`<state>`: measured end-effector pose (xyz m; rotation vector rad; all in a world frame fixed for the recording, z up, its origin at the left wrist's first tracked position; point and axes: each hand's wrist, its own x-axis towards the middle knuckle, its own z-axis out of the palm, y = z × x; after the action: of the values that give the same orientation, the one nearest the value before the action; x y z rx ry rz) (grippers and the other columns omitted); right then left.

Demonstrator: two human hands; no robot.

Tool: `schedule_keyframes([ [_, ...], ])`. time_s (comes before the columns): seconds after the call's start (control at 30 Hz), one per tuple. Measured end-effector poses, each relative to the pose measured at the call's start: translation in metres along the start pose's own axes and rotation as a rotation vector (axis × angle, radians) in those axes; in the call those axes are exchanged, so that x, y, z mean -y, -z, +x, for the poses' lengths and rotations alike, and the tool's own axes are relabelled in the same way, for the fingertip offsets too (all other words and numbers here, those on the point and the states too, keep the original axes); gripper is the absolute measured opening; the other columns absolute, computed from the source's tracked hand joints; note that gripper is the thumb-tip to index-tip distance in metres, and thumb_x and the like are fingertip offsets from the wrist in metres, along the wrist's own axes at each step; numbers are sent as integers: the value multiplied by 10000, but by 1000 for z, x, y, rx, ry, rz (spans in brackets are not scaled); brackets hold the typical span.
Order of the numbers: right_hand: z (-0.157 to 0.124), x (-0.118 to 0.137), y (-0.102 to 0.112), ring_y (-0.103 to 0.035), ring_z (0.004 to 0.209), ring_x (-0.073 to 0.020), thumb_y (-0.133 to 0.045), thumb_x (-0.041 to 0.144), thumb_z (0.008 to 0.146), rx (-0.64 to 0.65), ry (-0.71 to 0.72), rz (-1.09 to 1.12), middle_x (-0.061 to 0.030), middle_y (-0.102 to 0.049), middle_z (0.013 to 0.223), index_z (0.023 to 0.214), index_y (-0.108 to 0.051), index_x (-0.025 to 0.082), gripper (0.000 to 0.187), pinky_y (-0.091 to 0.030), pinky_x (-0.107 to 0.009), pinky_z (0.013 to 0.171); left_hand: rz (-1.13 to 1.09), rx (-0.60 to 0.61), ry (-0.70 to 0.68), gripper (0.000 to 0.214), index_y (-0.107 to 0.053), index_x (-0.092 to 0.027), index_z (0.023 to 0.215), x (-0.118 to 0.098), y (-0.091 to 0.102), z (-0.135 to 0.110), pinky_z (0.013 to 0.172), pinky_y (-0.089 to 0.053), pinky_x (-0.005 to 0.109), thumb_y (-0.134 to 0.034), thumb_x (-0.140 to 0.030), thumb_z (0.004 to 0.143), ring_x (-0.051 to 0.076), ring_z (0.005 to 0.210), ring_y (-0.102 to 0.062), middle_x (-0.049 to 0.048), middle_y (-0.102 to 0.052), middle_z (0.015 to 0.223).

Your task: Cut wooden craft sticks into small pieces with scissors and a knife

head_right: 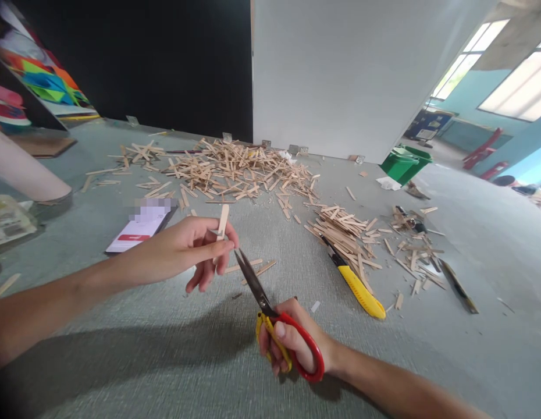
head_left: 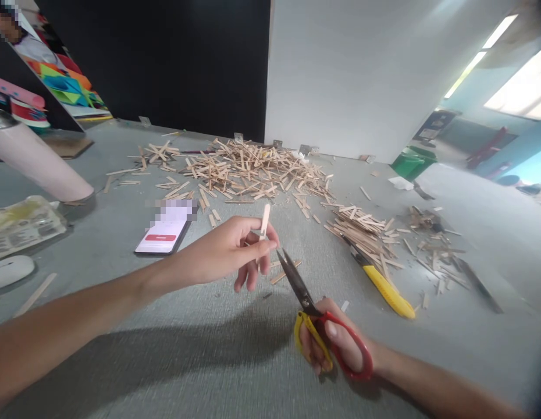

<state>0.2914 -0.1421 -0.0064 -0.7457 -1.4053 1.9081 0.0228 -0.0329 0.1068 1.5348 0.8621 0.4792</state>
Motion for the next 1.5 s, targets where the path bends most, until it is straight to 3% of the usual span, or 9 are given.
schedule_keyframes([
  [0.1, 2, -2, -1, -524, 464, -116, -562, 837, 948, -11, 38, 25, 10, -562, 592, 876, -700, 140, 715, -529, -261, 527, 92, -77, -19, 212, -601, -206, 979, -1, 2, -1, 434, -537, 192, -644, -391, 1073, 118, 488, -677, -37, -672, 682],
  [0.23, 2, -2, -1, -564, 486, -128, -551, 827, 960, 0, 52, 11, -12, -590, 611, 871, -691, 136, 710, -483, -237, 500, 160, -42, 13, 295, -622, -187, 879, -5, 1, -6, 564, -613, 224, -653, -420, 1057, 143, 564, -741, -8, -712, 697],
  [0.33, 1, 2, -2, -579, 484, -126, -555, 834, 951, -12, 52, -44, -20, -597, 599, 834, -684, 131, 724, -446, -212, 472, 200, -20, 31, 362, -620, -182, 813, -8, -4, -9, 530, -600, 229, -661, -464, 1036, 170, 575, -761, 11, -722, 711],
  [0.57, 0, 12, -5, -526, 412, -108, -512, 880, 936, -12, -34, -104, 2, -543, 526, 704, -623, 165, 760, -426, -204, 428, 232, -7, -12, 234, -529, -247, 1152, -3, -23, -14, 474, -557, 211, -636, -428, 1051, 154, 507, -715, -31, -769, 715],
  [0.87, -2, 4, 2, -540, 389, -124, -526, 817, 975, 7, -46, -107, 2, -539, 488, 695, -640, 165, 719, -424, -214, 397, 285, -14, -16, 253, -403, -271, 1087, 2, -31, -15, 473, -557, 214, -588, -443, 1084, 169, 525, -738, -24, -772, 731],
  [1.07, -1, -1, 2, -514, 332, -121, -501, 815, 982, -39, -77, -68, 3, -520, 430, 647, -628, 163, 744, -378, -205, 355, 201, -4, -68, 225, -325, -277, 1068, 8, -37, -12, 628, -650, 258, -507, -393, 1129, 189, 782, -800, 39, -785, 959],
  [1.33, 0, 2, -1, -517, 338, -119, -506, 831, 964, -46, -76, -77, -1, -525, 428, 628, -619, 167, 753, -381, -196, 355, 122, -19, -98, 213, -399, -267, 1266, 8, -37, -11, 683, -670, 298, -457, -440, 1155, 204, 831, -807, 47, -768, 990],
  [1.5, 0, 1, 0, -523, 351, -124, -503, 810, 979, -42, -55, -53, 5, -524, 434, 641, -629, 170, 735, -387, -201, 357, 62, -43, -123, 264, -503, -242, 1232, 9, -34, -8, 664, -664, 291, -426, -484, 1161, 202, 832, -809, 40, -741, 979],
])
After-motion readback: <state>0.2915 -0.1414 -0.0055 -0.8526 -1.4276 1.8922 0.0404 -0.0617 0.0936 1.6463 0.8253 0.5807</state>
